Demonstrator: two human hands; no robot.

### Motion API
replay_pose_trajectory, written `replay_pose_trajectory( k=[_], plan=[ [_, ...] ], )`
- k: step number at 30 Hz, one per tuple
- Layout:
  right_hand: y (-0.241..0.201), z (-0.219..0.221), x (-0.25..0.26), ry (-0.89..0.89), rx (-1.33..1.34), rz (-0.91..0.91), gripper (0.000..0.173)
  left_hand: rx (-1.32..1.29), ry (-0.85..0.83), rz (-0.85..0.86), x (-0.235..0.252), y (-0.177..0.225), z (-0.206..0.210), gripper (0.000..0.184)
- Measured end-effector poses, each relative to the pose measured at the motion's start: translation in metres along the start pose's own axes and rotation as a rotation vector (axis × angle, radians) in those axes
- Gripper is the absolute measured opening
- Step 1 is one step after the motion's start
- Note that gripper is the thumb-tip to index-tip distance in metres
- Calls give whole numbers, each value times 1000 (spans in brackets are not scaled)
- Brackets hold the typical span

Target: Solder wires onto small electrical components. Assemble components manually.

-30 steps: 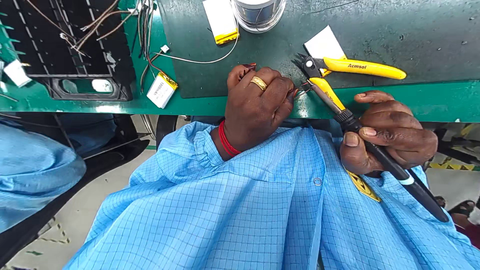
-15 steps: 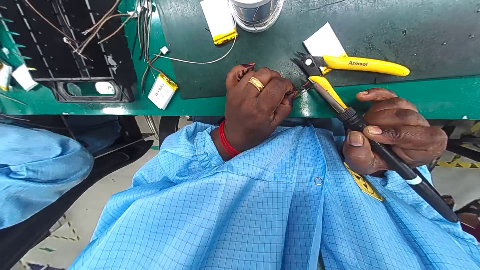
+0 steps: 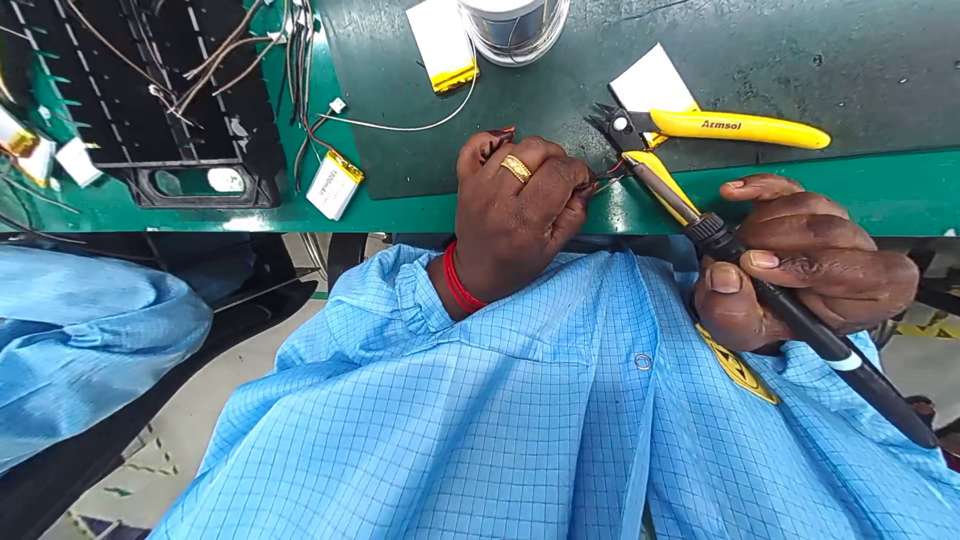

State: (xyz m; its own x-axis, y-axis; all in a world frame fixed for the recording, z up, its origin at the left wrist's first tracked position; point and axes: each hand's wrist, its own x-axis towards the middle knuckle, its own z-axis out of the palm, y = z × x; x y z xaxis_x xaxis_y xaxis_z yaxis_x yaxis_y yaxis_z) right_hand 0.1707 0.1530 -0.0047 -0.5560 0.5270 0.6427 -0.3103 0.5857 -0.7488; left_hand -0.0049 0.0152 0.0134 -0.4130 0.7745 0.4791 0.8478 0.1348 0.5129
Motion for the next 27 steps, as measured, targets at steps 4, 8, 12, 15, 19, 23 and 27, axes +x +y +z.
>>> replay_pose_trajectory(
  k=[4,8,12,15,19,23,27],
  plan=[
    [0,1,0,30,17,13,5,5,3,3,0,0,0,10],
    [-2,-3,3,36,-71,37,11,4,0,5,0,0,0,10],
    [0,-14,8,-90,-228,6,20,3,0,8,0,-1,1,10],
    [-7,-16,12,-253,-411,5,19,9,6,11,0,-1,1,11],
    [-7,-6,9,-251,-514,-13,9,7,6,11,0,-1,1,11],
    [-5,-6,9,-154,-486,-60,7,10,21,29,-2,-1,1,11],
    [-4,-21,10,-86,-523,-47,9,49,41,91,-4,0,1,12]
  ],
)
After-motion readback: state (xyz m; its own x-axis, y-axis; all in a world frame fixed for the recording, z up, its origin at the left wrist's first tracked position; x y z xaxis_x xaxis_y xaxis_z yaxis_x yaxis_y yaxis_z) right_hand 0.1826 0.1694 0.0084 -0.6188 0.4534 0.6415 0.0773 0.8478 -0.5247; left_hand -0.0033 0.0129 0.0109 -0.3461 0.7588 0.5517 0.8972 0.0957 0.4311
